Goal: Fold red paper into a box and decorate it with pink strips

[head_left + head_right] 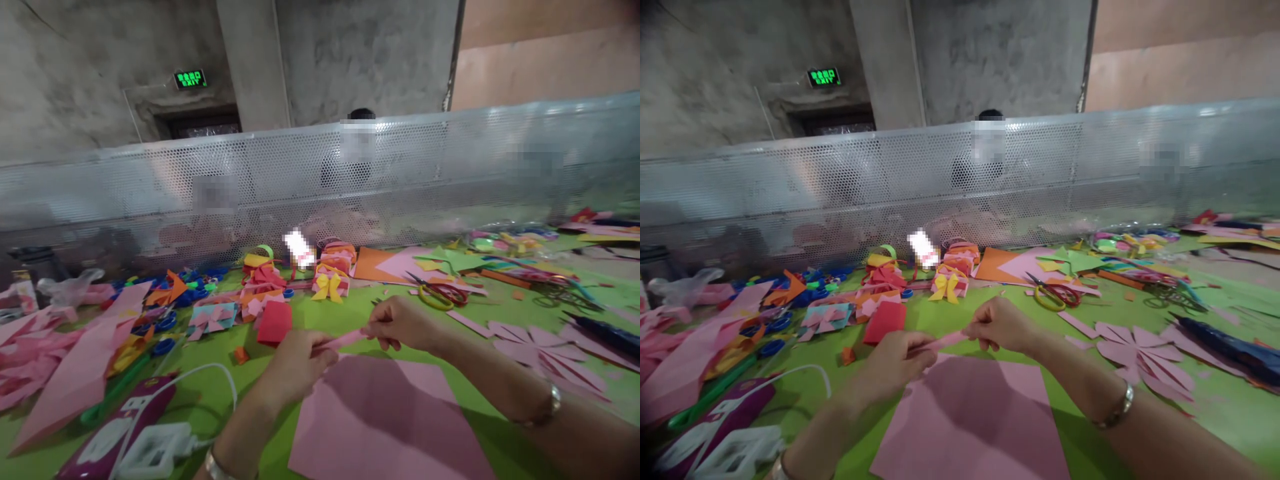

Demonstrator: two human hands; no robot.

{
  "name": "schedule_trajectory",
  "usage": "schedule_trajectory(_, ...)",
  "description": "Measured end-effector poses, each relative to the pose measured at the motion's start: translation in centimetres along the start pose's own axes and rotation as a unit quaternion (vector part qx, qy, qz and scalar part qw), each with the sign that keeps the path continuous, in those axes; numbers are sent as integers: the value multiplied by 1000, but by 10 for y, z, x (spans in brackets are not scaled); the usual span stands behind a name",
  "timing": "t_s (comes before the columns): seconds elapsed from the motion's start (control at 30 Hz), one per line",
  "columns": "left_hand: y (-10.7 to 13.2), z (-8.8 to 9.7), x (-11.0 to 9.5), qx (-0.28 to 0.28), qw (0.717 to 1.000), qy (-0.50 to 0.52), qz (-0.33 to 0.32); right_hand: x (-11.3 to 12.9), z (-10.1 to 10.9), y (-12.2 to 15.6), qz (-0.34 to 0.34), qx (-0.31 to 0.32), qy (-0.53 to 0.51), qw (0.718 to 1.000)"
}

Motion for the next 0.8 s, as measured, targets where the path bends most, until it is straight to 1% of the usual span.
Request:
schedule_trajectory(0.07,0,-4,-3,-5,999,-25,-19,0,-9,0,-7,19,-27,999)
schedule_trajectory(0.13,-2,-4,-2,-30,998,-54,-26,1,-11,-1,-4,13,-25,1000)
schedule_trajectory(0.27,-6,3,4,-84,992,-88,-17,2,6,-4,13,-74,40,996)
schedule_trajectory(0.33,-7,5,6,-93,990,-103,-9,2,14,-4,25,-97,57,993)
schedule_trajectory(0.4,-6,5,6,-91,990,-108,-2,1,18,-5,34,-105,73,991)
schedule_trajectory(0.47,-6,6,6,-92,991,-102,1,-1,19,-5,41,-106,92,989)
schedule_trajectory(0.57,-6,10,6,-107,991,-85,4,0,17,-8,58,-102,126,985)
schedule_trajectory(0.67,-8,14,7,-127,989,-73,13,11,16,-8,73,-95,165,979)
schedule_trajectory(0.73,-8,15,7,-131,989,-66,14,22,20,-4,74,-72,182,978)
schedule_trajectory(0.8,-8,16,4,-125,991,-53,7,30,31,5,68,-27,188,979)
Point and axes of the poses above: each hand's wrist, its own y-axis away from the middle knuckle, its own z-axis out of the back of the hand, x = y × z, the point moved 7 cm from there along -y, towards the middle knuckle, and after that the axes turned 14 degrees about z, right-handed, at the moved point
